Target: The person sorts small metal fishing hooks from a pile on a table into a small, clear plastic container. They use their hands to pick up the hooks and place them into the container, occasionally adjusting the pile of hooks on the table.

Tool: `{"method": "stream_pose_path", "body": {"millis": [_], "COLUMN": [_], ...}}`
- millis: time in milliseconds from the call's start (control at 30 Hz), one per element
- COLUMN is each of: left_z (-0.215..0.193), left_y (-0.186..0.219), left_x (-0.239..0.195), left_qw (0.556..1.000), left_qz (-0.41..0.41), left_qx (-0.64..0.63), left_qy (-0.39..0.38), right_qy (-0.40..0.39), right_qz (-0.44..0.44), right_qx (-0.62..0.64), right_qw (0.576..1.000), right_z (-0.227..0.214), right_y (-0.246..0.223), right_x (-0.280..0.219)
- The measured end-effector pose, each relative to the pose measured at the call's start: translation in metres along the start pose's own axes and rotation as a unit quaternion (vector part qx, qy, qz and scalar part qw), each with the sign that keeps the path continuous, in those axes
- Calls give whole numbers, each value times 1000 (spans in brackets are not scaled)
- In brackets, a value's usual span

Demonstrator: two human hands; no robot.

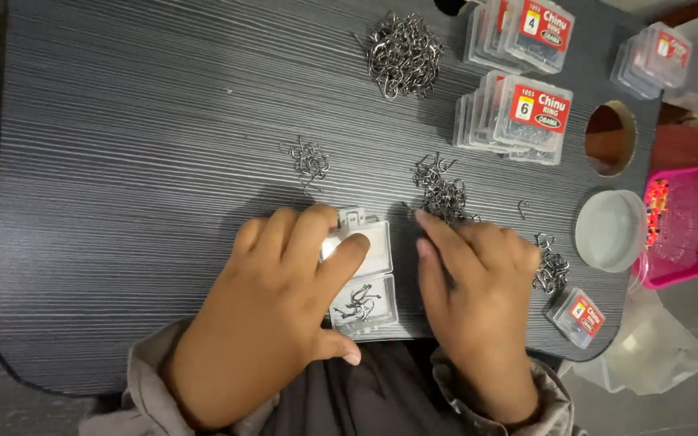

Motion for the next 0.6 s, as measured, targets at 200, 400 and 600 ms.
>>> {"method": "stream_pose_path", "body": {"millis": [200,400,600], "left_z": [2,6,2], "left_y": [-1,-2,-2], "left_x": [-1,-4,-4], "left_qw": [999,1000,1000], "left_qz": [1,-5,-7], "left_qx": [-32,-10,-12], "left_qy": [-10,9,23], "right_qy": [-12,-22,-16], "right_qz": [-5,41,57], "right_qx": [3,-25,73], "right_qw": [1000,999,996], "right_z": [4,11,5], "right_y": [-5,4,3], "right_x": [-7,5,1]}}
Point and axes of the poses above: each hand's wrist, its own x-axis towards the middle knuckle, its own z-axis out of the palm, y = z × x, the point moved 8 cm from there along x, towards the middle knuckle, and after that the axes turned 1 degree about z, right-handed, at the moved point
